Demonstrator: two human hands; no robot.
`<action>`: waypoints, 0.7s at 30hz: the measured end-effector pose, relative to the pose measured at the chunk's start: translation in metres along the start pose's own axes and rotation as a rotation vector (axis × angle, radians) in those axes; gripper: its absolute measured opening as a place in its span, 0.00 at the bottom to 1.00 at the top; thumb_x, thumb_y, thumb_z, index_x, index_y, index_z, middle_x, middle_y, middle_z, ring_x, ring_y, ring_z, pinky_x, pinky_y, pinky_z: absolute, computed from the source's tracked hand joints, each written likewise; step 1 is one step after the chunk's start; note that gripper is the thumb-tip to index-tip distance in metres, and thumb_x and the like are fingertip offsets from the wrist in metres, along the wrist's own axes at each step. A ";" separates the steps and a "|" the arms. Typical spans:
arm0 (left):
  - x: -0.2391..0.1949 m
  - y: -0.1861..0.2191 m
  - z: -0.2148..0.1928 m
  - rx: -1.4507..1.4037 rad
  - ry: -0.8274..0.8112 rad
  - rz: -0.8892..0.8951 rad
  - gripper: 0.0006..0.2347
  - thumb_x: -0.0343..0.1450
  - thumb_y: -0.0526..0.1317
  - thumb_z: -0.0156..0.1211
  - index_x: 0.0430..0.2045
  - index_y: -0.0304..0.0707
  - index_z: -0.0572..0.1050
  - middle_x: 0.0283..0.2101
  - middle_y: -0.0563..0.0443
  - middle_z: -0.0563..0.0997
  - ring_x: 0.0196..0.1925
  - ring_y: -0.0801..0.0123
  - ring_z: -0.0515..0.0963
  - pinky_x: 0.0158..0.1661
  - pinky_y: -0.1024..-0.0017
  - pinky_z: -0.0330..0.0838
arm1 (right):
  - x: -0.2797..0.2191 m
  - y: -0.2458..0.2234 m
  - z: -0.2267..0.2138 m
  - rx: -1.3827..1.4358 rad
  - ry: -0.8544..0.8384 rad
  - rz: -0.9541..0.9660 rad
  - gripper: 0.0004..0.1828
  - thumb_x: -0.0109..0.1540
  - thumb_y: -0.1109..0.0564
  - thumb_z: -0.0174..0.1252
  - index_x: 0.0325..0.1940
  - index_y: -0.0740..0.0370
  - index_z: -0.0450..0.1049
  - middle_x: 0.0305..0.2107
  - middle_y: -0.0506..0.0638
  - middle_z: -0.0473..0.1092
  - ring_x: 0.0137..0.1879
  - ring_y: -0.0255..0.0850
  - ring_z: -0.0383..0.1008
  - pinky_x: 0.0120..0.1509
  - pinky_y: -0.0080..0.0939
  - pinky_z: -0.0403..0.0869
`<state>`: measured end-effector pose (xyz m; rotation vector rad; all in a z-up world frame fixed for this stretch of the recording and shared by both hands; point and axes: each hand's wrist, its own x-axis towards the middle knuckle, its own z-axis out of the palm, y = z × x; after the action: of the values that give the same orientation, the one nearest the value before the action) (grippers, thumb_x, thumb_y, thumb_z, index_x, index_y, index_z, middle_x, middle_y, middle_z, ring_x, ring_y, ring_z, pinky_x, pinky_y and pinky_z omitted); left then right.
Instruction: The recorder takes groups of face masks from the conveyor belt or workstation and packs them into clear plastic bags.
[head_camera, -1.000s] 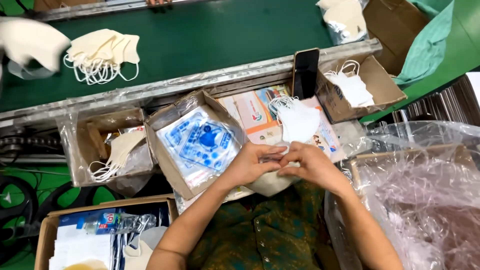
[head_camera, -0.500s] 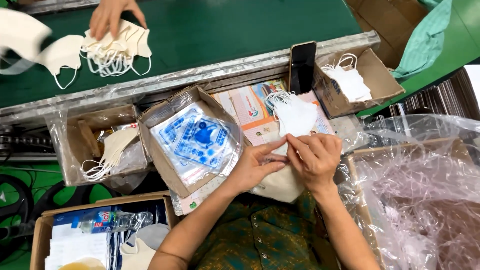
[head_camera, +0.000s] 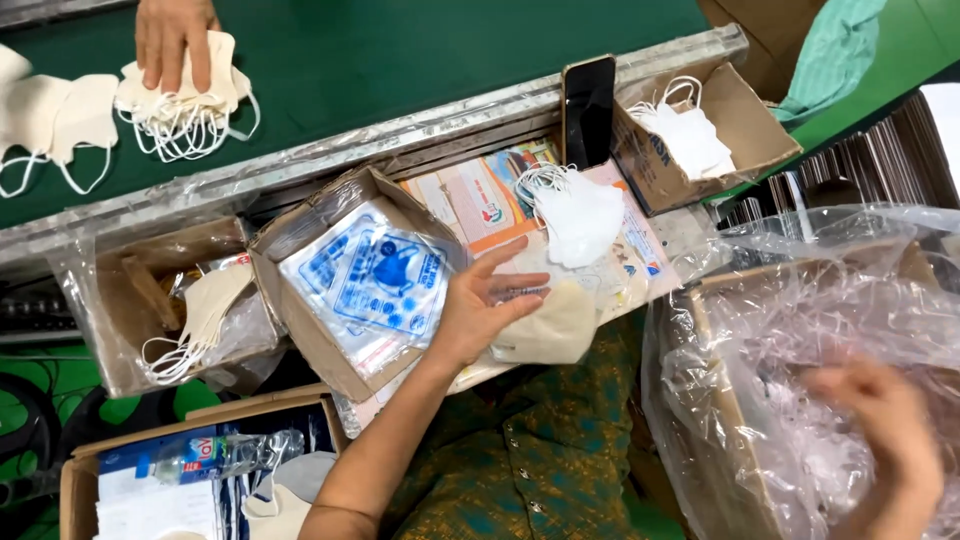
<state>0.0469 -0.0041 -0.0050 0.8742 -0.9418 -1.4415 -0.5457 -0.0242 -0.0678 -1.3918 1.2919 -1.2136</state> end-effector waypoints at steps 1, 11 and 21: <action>0.001 0.005 0.002 0.014 0.011 -0.001 0.29 0.68 0.27 0.67 0.66 0.30 0.65 0.49 0.31 0.84 0.52 0.59 0.84 0.52 0.68 0.80 | -0.003 -0.002 -0.015 -0.088 0.012 -0.019 0.09 0.68 0.58 0.59 0.45 0.68 0.75 0.35 0.54 0.75 0.36 0.39 0.72 0.42 0.40 0.67; -0.003 -0.001 0.024 0.032 -0.073 -0.036 0.27 0.68 0.28 0.66 0.65 0.30 0.68 0.48 0.34 0.84 0.51 0.65 0.84 0.50 0.72 0.78 | 0.004 -0.154 0.260 -0.116 -0.423 0.039 0.44 0.54 0.59 0.67 0.72 0.64 0.59 0.64 0.55 0.67 0.64 0.44 0.73 0.66 0.43 0.72; -0.024 0.018 -0.016 -0.104 -0.247 -0.179 0.19 0.77 0.32 0.54 0.65 0.26 0.68 0.58 0.37 0.80 0.58 0.64 0.81 0.60 0.70 0.75 | 0.029 -0.110 0.295 0.061 -0.651 0.145 0.19 0.67 0.62 0.53 0.62 0.67 0.75 0.52 0.49 0.78 0.58 0.34 0.75 0.63 0.36 0.72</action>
<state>0.0705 0.0180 0.0052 0.7287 -0.9798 -1.7665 -0.2369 -0.0497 -0.0032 -1.4529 0.8651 -0.6115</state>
